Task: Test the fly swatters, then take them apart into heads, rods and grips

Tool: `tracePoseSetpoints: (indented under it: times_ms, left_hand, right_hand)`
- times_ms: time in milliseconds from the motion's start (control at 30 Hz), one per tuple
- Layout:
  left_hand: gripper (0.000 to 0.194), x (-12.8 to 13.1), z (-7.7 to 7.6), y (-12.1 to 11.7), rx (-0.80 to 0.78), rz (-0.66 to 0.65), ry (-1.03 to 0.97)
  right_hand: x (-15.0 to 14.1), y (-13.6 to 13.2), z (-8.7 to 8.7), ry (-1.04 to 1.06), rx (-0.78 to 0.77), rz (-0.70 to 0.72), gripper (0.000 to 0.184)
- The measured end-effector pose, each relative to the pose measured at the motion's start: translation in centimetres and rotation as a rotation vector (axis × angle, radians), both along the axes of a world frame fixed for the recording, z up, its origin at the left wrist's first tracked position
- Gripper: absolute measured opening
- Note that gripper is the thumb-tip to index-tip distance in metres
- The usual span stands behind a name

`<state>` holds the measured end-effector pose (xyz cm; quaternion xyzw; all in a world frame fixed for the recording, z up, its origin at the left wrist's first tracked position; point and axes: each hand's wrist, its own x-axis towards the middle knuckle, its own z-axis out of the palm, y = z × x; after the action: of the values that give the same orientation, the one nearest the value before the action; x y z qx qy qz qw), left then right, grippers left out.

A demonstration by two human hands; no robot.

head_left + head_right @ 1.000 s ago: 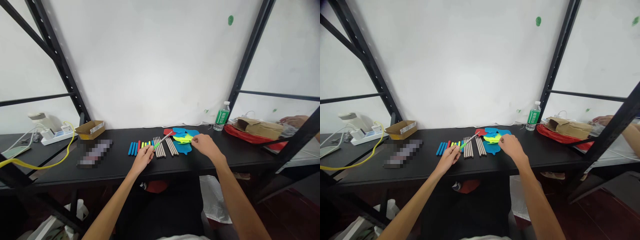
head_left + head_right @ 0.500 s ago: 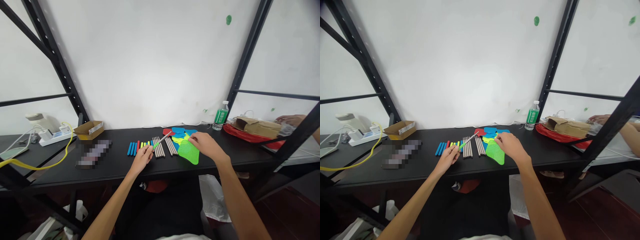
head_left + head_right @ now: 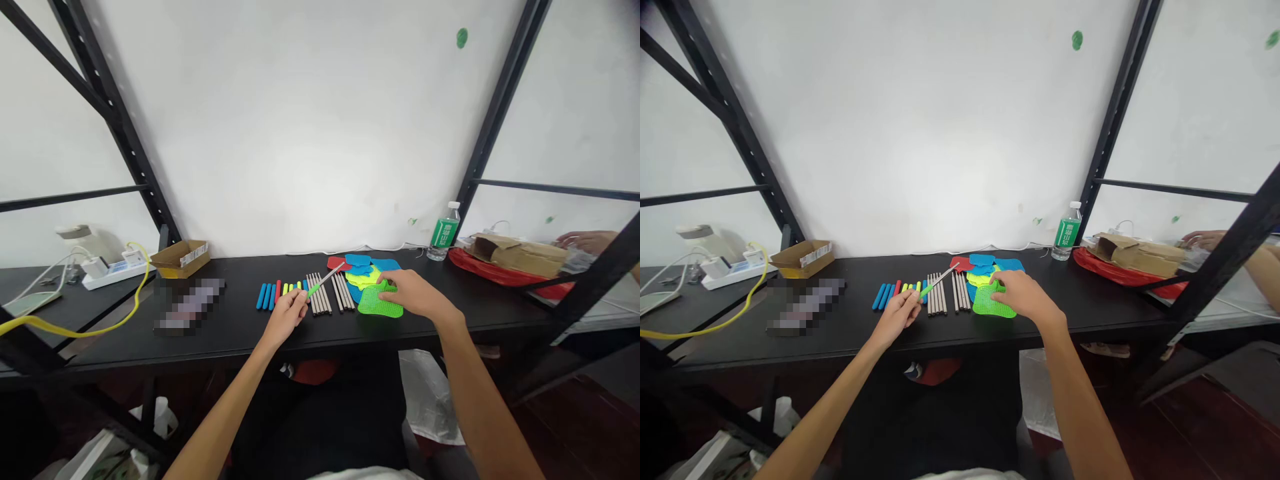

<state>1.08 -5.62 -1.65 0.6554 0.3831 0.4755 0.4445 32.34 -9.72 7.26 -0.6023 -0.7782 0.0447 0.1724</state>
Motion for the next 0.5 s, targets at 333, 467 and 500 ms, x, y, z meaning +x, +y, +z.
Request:
tracePoseSetpoints:
  times_ms: [333,467,500]
  left_hand:
    - [0.04,0.0,0.2,-0.1,0.001,-0.028,-0.011]
    - [0.04,-0.1,0.2,-0.1,0.001,-0.023,-0.017]
    - [0.039,-0.1,0.2,-0.1,0.001,-0.023,-0.019]
  right_hand:
    - [1.6,0.6,-1.4,-0.001,-0.059,0.022,0.041]
    - [1.5,-0.1,0.1,0.153,0.067,0.051,0.026]
    - [1.5,-0.3,0.5,0.192,0.104,0.046,0.026]
